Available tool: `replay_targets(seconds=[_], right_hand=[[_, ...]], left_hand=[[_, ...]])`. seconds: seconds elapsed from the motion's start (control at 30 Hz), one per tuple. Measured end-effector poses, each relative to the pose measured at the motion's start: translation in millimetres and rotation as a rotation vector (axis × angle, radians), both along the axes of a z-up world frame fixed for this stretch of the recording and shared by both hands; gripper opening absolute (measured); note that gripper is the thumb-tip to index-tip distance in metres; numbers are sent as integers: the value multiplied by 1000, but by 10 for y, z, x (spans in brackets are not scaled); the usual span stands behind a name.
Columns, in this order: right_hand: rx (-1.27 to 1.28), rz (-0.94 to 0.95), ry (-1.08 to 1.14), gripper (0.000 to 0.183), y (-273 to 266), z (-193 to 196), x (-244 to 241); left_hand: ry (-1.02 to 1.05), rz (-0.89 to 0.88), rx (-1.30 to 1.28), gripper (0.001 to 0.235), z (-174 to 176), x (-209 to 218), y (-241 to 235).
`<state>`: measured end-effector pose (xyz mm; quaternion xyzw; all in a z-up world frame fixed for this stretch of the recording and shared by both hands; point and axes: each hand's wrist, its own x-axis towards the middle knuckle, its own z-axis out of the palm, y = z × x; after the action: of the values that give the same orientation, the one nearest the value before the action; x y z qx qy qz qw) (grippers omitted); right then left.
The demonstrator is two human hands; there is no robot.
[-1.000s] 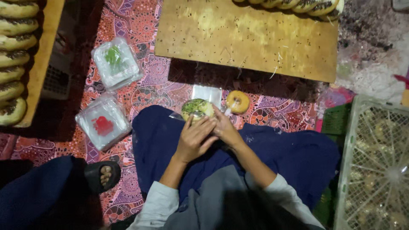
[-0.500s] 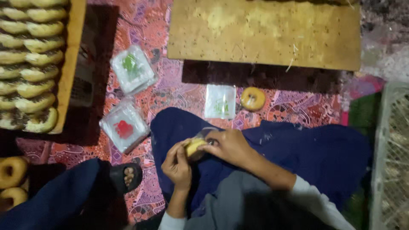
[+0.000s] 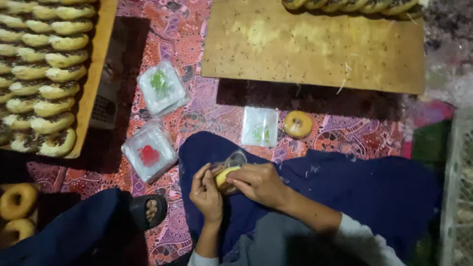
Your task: The person sits on a patterned floor mat and individually places donut-shaped pastries into clear plastic bags. They seal each bag and place the packaged pastries into a white plastic crate. The person repeats this process for multiple pastries.
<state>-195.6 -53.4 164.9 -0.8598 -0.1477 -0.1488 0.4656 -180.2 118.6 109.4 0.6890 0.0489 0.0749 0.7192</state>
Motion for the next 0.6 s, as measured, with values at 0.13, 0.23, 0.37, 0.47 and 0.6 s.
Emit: replay_targets(seconds=[0.13, 0.23, 0.37, 0.47, 0.6], right_hand=[[-112, -29, -217, 21, -14, 95, 162], [-35, 75, -172, 23, -49, 108, 112], [27, 101, -281, 30, -28, 109, 257], [-58, 127, -288, 36, -15, 161, 314], [-121, 125, -152, 46, -56, 226, 314]], left_hand=[[-118, 15, 135, 16, 17, 78, -37], [-104, -22, 183, 18, -30, -16, -46], [-119, -79, 210, 19, -20, 59, -71], [-135, -104, 369, 19, 29, 50, -91], [-262, -143, 500, 15, 75, 12, -89]])
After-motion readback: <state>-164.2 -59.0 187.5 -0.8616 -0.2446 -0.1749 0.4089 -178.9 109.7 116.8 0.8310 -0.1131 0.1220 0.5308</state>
